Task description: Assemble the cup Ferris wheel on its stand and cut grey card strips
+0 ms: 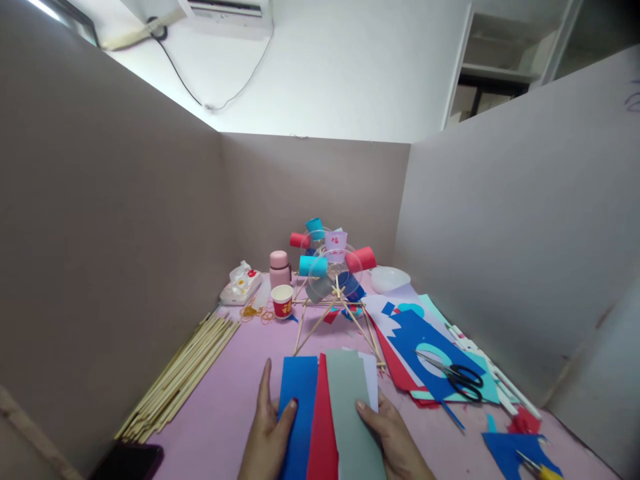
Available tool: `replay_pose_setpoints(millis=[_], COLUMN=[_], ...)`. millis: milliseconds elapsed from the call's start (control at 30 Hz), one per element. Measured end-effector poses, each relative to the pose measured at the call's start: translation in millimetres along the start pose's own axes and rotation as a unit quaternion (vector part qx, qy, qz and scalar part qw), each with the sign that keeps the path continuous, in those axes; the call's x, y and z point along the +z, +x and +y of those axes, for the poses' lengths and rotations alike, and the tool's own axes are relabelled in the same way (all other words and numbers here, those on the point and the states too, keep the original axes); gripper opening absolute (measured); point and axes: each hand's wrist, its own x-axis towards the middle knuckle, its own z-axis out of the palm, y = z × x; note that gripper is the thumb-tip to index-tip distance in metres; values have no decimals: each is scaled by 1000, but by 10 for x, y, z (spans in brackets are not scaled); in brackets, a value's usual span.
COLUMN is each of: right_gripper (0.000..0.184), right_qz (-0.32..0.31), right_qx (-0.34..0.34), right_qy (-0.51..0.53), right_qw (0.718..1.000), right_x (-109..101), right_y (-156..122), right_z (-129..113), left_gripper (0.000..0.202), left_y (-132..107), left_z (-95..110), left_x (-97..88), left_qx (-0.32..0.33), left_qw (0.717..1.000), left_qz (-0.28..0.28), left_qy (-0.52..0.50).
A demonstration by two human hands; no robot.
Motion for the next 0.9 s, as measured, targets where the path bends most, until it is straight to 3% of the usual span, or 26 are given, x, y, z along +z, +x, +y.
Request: replay_pose_setpoints(millis=[100, 200, 400, 567, 733, 900], right_gripper=[50, 43, 50, 49, 40, 37], right_qz=[3, 1, -6, -5, -68, -27], right_qx=[-24, -43, -45, -59, -46, -57], right_qy=[-19, -43, -76, -110, -104, -133], right_qw=[1000, 998, 996, 992, 991, 989], right_x=[18, 14, -38, -20, -13, -17], right_y=[-5, 7, 54, 44, 32, 20], right_z=[42, 113, 218, 200, 177, 143], left_gripper=[53, 46, 40, 46, 46, 51], left_y=[-51, -142, -158, -134, -108, -100], left_z=[-55, -101, -165, -208, -226, -222], left_x=[65, 174, 224, 219, 199, 177], left_qx=[-9, -32, -35, -81, -95, -114], left_qw=[996, 990, 995, 994, 991, 988], left_qz=[-78, -131, -94, -59, -63, -56], left_qy=[35, 36, -5, -46, -74, -89])
